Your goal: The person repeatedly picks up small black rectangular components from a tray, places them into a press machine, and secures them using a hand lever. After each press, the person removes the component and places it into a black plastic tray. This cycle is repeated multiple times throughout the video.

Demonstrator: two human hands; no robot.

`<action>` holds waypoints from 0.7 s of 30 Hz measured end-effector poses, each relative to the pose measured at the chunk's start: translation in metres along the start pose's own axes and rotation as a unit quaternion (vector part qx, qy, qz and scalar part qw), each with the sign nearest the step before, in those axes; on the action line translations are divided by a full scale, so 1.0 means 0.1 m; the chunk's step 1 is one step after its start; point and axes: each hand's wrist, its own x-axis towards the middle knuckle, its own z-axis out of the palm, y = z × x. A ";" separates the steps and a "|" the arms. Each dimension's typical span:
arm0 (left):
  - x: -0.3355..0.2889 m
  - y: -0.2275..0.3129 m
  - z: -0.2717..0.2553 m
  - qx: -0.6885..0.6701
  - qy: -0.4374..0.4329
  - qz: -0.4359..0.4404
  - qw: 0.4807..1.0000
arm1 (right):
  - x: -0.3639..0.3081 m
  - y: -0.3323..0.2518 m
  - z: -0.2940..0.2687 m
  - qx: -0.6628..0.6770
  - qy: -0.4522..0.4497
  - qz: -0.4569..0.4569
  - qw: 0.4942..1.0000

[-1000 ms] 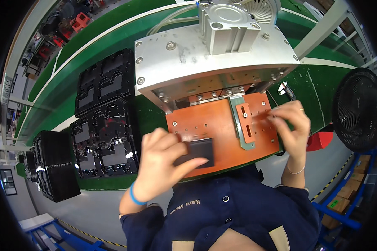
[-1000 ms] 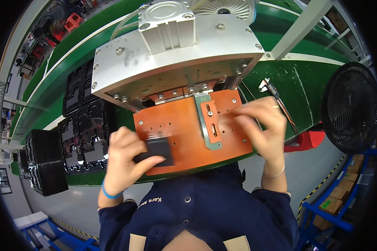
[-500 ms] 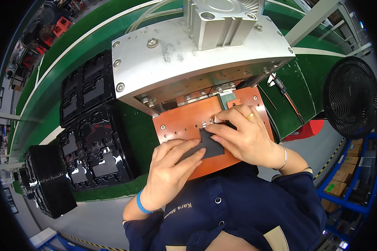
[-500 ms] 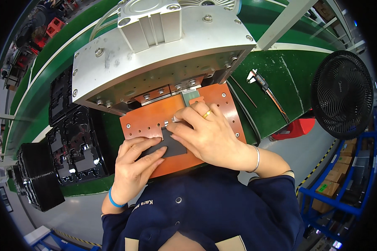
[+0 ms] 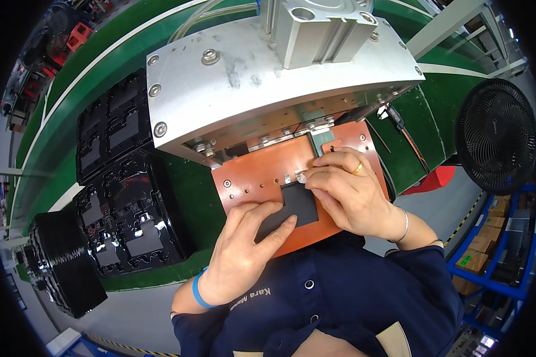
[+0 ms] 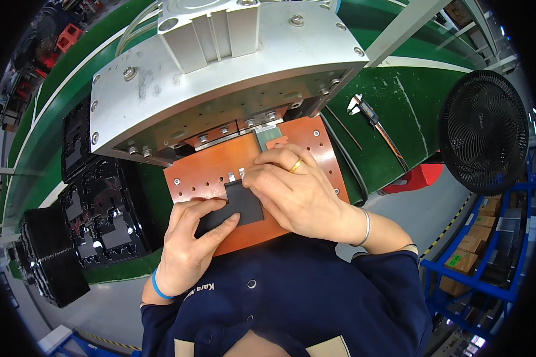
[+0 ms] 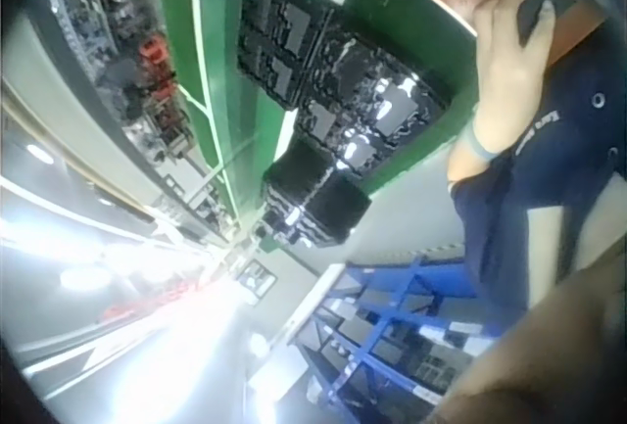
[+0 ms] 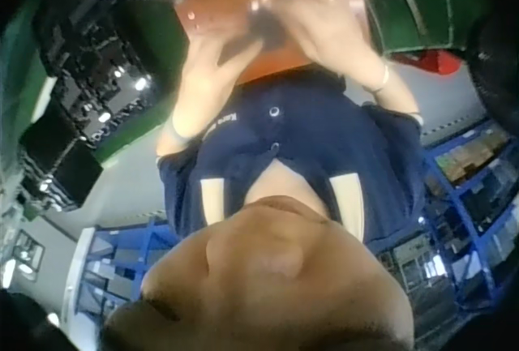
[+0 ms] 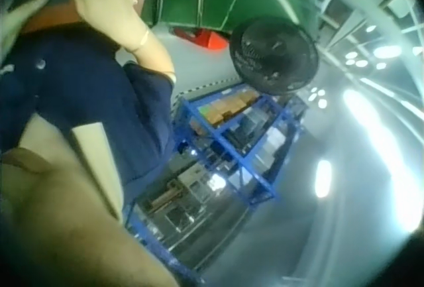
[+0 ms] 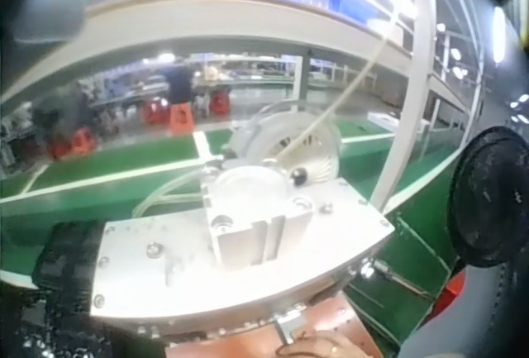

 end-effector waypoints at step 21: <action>0.32 -0.13 0.03 0.014 0.010 -0.023 1.000 | -0.19 0.06 -0.20 0.036 0.004 0.078 0.996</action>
